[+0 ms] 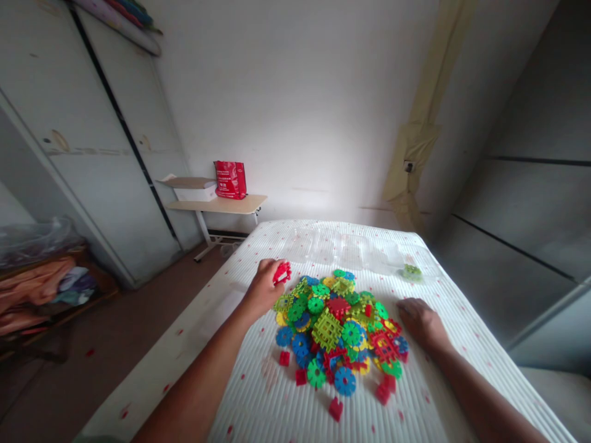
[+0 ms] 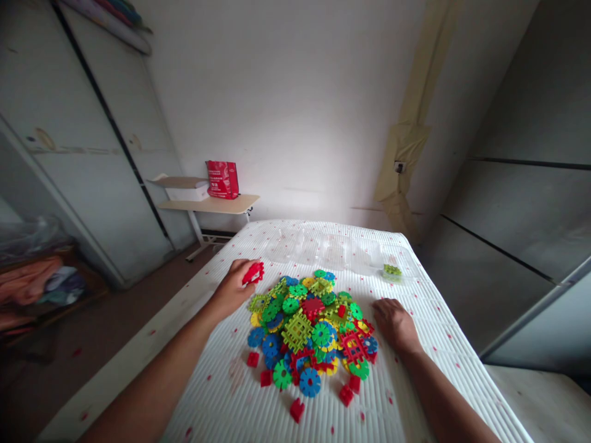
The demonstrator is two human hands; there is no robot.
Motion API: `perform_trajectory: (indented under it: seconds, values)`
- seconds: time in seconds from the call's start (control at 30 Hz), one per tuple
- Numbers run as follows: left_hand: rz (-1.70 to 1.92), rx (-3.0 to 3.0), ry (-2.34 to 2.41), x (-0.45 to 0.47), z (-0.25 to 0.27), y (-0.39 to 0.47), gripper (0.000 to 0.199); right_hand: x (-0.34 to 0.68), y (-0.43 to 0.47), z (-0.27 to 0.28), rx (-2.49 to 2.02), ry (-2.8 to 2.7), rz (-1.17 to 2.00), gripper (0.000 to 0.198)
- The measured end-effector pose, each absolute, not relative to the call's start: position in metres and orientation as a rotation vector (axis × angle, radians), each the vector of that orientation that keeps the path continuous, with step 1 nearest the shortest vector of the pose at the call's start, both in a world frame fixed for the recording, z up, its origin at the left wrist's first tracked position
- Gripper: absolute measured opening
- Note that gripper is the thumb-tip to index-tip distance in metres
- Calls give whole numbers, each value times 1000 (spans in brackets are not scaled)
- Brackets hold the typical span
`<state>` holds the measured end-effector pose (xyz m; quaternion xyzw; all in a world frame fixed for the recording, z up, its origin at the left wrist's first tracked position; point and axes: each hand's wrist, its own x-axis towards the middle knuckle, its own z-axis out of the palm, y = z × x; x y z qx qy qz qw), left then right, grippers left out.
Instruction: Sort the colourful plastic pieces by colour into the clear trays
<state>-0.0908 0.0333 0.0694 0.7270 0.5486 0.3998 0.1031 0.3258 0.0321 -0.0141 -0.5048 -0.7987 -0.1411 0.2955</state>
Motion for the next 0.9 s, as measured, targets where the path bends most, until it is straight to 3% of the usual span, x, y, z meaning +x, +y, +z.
perform_trajectory:
  seconds: [0.17,0.47,0.67,0.9]
  values:
    - [1073,2004,1903,-70,87,118,49,325,33,-16,-1382,-2127,-375,28]
    - [1025,1853,2043,-52,65,198,48,325,34,-23,-1434,-2107,-284,28]
    - [1165,1923,1960,-51,67,176,41,323,33,-21,-1447,-2108,-251,27]
    - [1223,2084,1713,-54,44,88,36,321,32,-17,-1453,-2120,-254,27]
